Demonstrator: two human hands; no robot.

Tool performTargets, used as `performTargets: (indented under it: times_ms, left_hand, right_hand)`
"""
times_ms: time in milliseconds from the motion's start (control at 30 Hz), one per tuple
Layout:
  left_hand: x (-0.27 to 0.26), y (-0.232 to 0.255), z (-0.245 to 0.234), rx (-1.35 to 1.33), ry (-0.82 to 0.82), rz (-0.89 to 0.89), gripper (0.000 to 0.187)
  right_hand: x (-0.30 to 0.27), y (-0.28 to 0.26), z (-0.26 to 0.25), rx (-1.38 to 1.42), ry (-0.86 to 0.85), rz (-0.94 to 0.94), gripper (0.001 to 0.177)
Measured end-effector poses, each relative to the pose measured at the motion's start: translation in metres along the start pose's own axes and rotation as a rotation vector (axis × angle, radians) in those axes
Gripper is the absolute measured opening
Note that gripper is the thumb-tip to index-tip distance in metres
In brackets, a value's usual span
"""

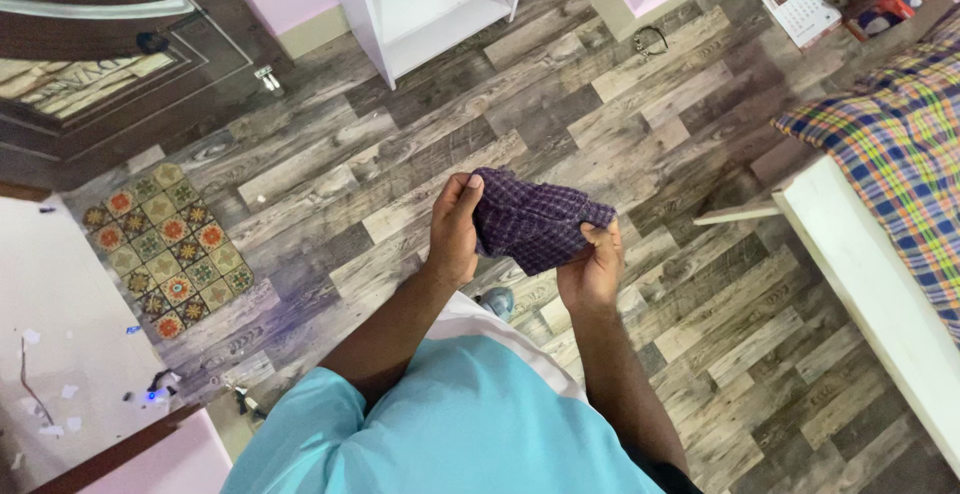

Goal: The person cleans a white shelving unit by wiping the top, sides, and interior shelves with a cloth, and also moves a stool while cleaning.

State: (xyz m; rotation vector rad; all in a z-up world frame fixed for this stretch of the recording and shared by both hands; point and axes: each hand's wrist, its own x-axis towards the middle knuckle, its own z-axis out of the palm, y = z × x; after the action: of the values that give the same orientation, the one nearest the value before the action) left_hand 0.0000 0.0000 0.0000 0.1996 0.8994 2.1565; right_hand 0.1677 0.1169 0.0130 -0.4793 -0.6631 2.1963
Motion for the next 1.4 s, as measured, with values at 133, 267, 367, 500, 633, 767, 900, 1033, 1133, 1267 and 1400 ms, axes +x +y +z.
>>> performTargets:
  times_ms: [133,267,367,500,633,767,900,1033,1133,1267,1400]
  left_hand:
    - [0.008,0.009,0.02,-0.035,0.088,0.102,0.019]
    - [0.023,0.02,0.018,-0.092,0.134,0.188,0.015]
    - [0.044,0.028,0.011,-0.121,0.135,0.262,0.012]
    - [0.083,0.043,0.011,-0.186,-0.025,0.342,0.029]
    - [0.142,0.082,0.018,-0.13,0.034,0.073,0.018]
    - [0.215,0.125,0.009,-0.176,-0.043,0.051,0.023]
    - [0.288,0.167,-0.014,-0.085,0.029,0.155,0.023]
    - [0.362,0.189,-0.038,-0.039,-0.083,0.255,0.018]
    - [0.416,0.197,-0.05,-0.004,-0.078,0.311,0.015]
    - [0.485,0.216,-0.052,0.116,0.016,0.373,0.009]
    - [0.55,0.246,-0.037,0.185,0.002,0.464,0.01]
  right_hand:
    - [0.024,-0.015,0.034,-0.007,-0.018,0.055,0.037]
    - [0.057,-0.024,0.07,-0.018,-0.156,0.134,0.037]
    - [0.086,-0.026,0.092,-0.015,-0.243,0.163,0.036]
    - [0.135,-0.016,0.117,-0.051,-0.274,0.177,0.035]
    - [0.207,0.008,0.14,-0.121,-0.306,0.124,0.033]
    - [0.287,0.036,0.169,-0.145,-0.276,0.171,0.035]
    - [0.365,0.066,0.205,-0.195,-0.269,0.19,0.035]
    - [0.43,0.086,0.233,-0.217,-0.294,0.215,0.031]
    - [0.482,0.098,0.249,-0.306,-0.289,0.217,0.029]
    - [0.562,0.108,0.272,-0.279,-0.334,0.264,0.034]
    - [0.639,0.112,0.301,-0.236,-0.438,0.278,0.034]
